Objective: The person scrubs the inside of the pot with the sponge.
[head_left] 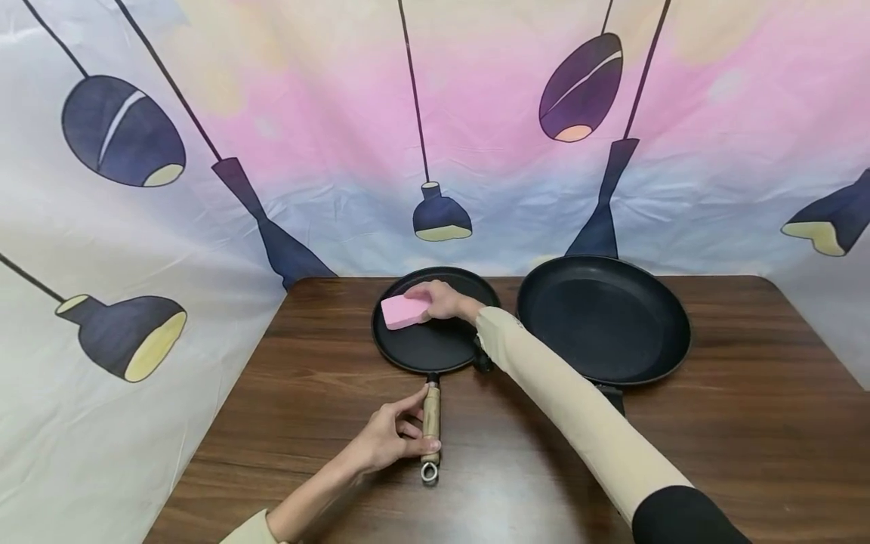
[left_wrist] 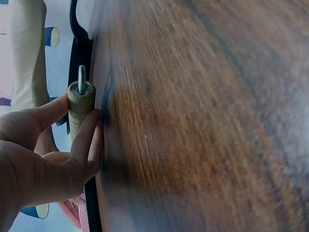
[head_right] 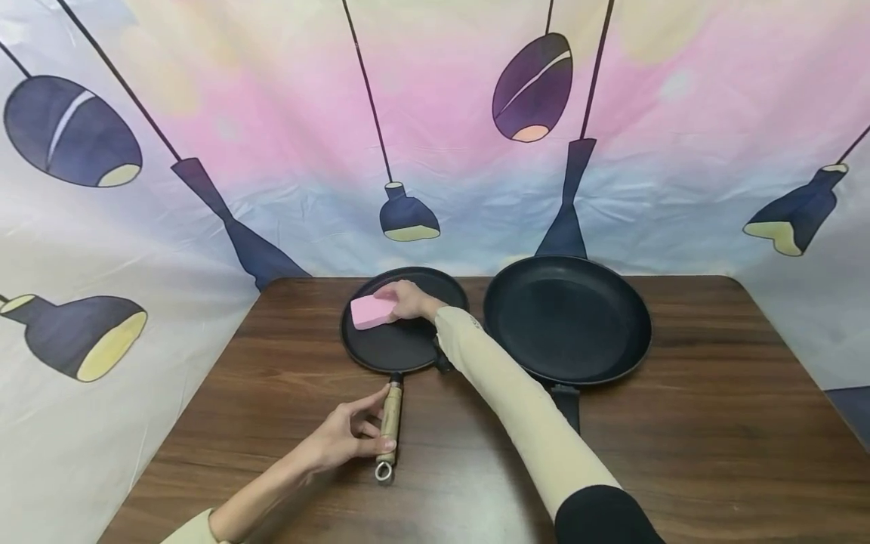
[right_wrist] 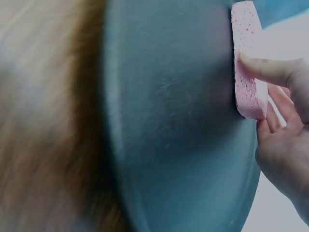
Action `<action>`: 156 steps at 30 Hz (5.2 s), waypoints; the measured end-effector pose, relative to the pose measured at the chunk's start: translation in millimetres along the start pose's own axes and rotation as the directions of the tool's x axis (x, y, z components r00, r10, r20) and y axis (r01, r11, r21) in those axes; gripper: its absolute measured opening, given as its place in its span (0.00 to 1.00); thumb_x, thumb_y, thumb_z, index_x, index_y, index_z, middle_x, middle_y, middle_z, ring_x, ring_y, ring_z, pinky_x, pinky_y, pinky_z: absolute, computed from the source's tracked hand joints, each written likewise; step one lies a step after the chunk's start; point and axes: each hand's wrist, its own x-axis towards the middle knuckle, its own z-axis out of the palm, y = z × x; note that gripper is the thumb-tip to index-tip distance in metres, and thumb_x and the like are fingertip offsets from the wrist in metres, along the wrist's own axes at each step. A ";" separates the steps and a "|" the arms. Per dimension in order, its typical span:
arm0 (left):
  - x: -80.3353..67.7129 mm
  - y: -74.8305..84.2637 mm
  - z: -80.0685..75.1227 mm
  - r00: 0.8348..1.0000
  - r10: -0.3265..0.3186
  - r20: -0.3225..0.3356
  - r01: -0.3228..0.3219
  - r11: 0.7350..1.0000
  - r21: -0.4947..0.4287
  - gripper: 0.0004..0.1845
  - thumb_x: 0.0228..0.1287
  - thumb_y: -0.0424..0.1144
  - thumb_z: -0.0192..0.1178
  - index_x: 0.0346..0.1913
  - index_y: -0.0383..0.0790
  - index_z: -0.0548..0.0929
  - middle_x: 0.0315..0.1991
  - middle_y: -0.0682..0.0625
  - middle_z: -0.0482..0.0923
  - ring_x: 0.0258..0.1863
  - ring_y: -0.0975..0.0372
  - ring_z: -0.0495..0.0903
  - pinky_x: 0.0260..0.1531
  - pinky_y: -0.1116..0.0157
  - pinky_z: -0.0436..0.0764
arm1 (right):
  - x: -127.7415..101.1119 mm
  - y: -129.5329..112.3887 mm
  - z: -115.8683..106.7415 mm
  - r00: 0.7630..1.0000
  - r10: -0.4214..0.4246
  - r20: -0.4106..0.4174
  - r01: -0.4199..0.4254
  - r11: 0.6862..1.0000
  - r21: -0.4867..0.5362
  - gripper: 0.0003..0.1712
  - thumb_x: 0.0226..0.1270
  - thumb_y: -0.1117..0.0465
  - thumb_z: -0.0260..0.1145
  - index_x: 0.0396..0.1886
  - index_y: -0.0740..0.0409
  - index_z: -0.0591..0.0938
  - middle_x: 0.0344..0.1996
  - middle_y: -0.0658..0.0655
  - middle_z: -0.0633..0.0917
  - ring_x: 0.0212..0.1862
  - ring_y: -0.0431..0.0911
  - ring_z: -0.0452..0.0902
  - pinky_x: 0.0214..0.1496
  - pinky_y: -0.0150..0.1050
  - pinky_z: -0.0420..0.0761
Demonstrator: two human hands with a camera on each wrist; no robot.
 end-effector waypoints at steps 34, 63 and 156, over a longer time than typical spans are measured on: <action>2.0 4.0 -2.9 0.999 -0.041 0.001 0.041 0.999 0.009 0.50 0.57 0.34 0.77 0.80 0.38 0.59 0.56 0.36 0.73 0.40 0.61 0.83 0.36 0.72 0.83 | -7.7 14.7 -11.4 0.968 0.131 -0.215 -0.143 0.989 -0.041 0.40 0.61 0.61 0.79 0.73 0.57 0.74 0.72 0.60 0.75 0.73 0.54 0.69 0.74 0.46 0.74; -0.3 0.9 -0.5 0.998 -0.063 0.001 0.063 0.998 -0.006 0.51 0.57 0.36 0.78 0.80 0.39 0.59 0.56 0.37 0.73 0.40 0.62 0.83 0.36 0.73 0.83 | -1.8 25.6 -2.9 0.956 0.208 -0.208 -0.131 0.934 0.334 0.35 0.60 0.72 0.75 0.68 0.56 0.79 0.71 0.60 0.75 0.69 0.55 0.71 0.66 0.44 0.78; -0.9 1.9 3.3 0.999 -0.017 0.028 0.018 0.999 -0.038 0.51 0.57 0.32 0.77 0.79 0.34 0.58 0.54 0.35 0.74 0.39 0.62 0.83 0.35 0.73 0.83 | -61.4 37.2 -30.7 0.993 -0.014 -0.114 0.002 0.995 -0.100 0.24 0.59 0.66 0.78 0.56 0.61 0.87 0.61 0.62 0.84 0.66 0.56 0.77 0.70 0.46 0.78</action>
